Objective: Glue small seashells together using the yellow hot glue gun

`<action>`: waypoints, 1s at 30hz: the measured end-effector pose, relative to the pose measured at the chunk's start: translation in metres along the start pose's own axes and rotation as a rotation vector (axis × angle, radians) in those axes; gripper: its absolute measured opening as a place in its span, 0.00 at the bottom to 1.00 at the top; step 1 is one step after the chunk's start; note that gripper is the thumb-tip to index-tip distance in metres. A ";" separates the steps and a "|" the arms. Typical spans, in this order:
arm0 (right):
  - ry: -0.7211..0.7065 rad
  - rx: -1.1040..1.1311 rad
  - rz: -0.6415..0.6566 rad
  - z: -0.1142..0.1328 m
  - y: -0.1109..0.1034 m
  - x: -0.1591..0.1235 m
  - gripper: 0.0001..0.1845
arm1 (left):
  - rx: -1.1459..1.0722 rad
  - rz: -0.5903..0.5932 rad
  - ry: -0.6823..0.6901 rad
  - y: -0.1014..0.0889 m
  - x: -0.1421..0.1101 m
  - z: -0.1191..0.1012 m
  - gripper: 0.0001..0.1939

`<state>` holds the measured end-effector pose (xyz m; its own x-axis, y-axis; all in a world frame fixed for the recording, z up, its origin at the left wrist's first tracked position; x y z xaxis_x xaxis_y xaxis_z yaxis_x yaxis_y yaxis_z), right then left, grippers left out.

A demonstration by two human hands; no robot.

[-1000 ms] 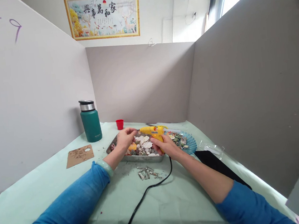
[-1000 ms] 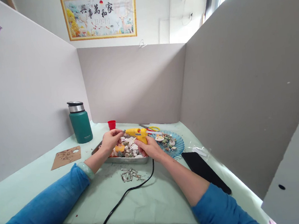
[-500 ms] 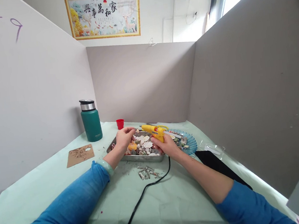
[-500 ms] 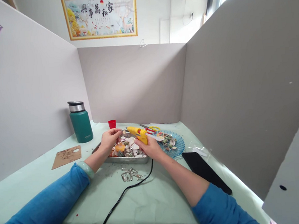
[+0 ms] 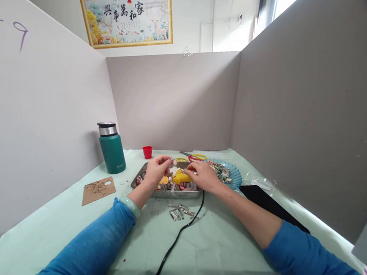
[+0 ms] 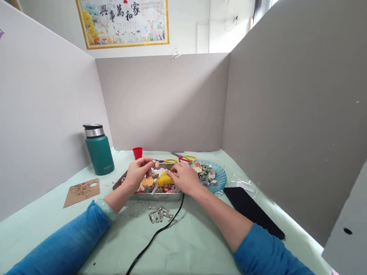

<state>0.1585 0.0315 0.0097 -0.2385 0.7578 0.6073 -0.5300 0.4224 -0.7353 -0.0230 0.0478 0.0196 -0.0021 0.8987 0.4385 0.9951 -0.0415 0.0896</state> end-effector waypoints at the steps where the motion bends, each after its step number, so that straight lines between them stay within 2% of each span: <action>1: 0.005 0.104 -0.030 0.002 -0.002 0.001 0.12 | -0.007 0.029 -0.001 0.003 -0.002 0.000 0.10; 5: 0.158 0.659 0.109 0.009 0.001 0.004 0.16 | -0.023 0.121 0.006 0.012 -0.007 0.000 0.10; 9: 0.227 0.858 0.173 0.011 0.006 0.003 0.15 | -0.036 0.158 -0.004 0.016 -0.009 0.000 0.11; 13: 0.250 0.914 0.200 0.008 0.009 0.000 0.15 | -0.028 0.166 -0.007 0.016 -0.008 0.002 0.11; 18: 0.259 0.936 0.174 0.007 0.011 0.001 0.14 | -0.010 0.200 0.007 0.013 -0.006 0.006 0.12; 22: 0.295 0.909 0.127 0.007 0.009 0.001 0.13 | -0.028 0.248 0.010 0.014 -0.005 0.008 0.16; 25: 0.329 0.871 0.090 0.006 0.006 0.001 0.13 | -0.082 0.235 0.001 0.015 -0.005 0.008 0.21; 30: 0.389 0.822 0.020 0.003 0.003 0.000 0.14 | -0.124 0.229 -0.026 0.017 -0.006 0.006 0.18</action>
<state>0.1545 0.0315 0.0085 -0.0414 0.9383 0.3432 -0.9776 0.0328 -0.2077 -0.0052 0.0441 0.0131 0.2259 0.8707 0.4369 0.9496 -0.2969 0.1008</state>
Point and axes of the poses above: each hand's wrist, its own x-axis towards the middle knuckle, its own y-axis out of the palm, z = x × y, the point moved 3 cm from there along x, towards the middle knuckle, and after that the axes turned 9 degrees about -x, right-handed, at the moved point
